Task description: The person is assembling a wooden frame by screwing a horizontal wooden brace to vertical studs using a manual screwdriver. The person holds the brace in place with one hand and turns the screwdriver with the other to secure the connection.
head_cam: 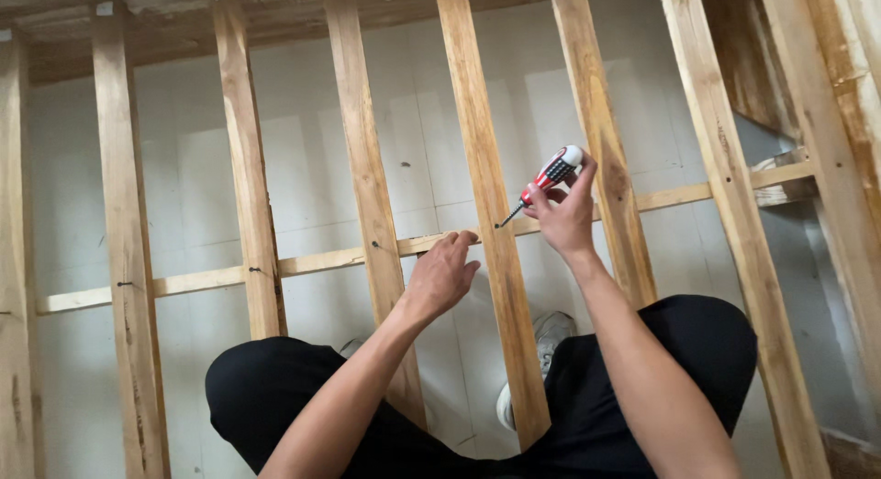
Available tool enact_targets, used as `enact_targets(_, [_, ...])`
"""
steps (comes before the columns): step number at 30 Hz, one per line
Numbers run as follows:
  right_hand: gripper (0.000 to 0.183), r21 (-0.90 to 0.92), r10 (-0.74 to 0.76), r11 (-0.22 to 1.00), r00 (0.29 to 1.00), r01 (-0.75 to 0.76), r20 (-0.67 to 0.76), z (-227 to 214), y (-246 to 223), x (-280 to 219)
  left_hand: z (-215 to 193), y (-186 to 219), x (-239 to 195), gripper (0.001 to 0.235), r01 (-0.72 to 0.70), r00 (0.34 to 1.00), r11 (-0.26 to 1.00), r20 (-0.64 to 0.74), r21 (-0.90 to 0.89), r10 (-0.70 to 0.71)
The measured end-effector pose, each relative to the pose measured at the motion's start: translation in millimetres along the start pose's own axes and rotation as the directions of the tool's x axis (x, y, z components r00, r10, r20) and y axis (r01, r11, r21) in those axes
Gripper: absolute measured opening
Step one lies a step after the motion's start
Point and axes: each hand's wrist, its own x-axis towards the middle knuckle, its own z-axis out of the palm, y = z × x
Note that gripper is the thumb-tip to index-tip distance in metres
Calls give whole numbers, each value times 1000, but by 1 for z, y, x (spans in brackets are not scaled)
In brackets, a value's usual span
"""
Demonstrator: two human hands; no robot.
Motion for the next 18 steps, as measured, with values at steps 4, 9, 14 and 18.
enact_targets(4, [63, -116, -67, 990, 995, 75, 73, 8, -9, -5, -14, -5, -3, 31, 21, 1000, 1000, -7, 22, -20])
enact_targets(9, [62, -209, -88, 970, 981, 125, 175, 11, -2, -8, -21, -19, -16, 28, 6, 999, 991, -40, 137, 0])
enact_targets(14, [62, -200, -87, 973, 983, 119, 163, 12, 6, -7, -6, -58, -33, 22, 26, 993, 981, -118, 190, -3])
enact_targets(18, [61, -193, -110, 971, 979, 142, 170, 13, 16, -2, -4, -68, -43, 22, 41, 992, 960, -128, 276, -6])
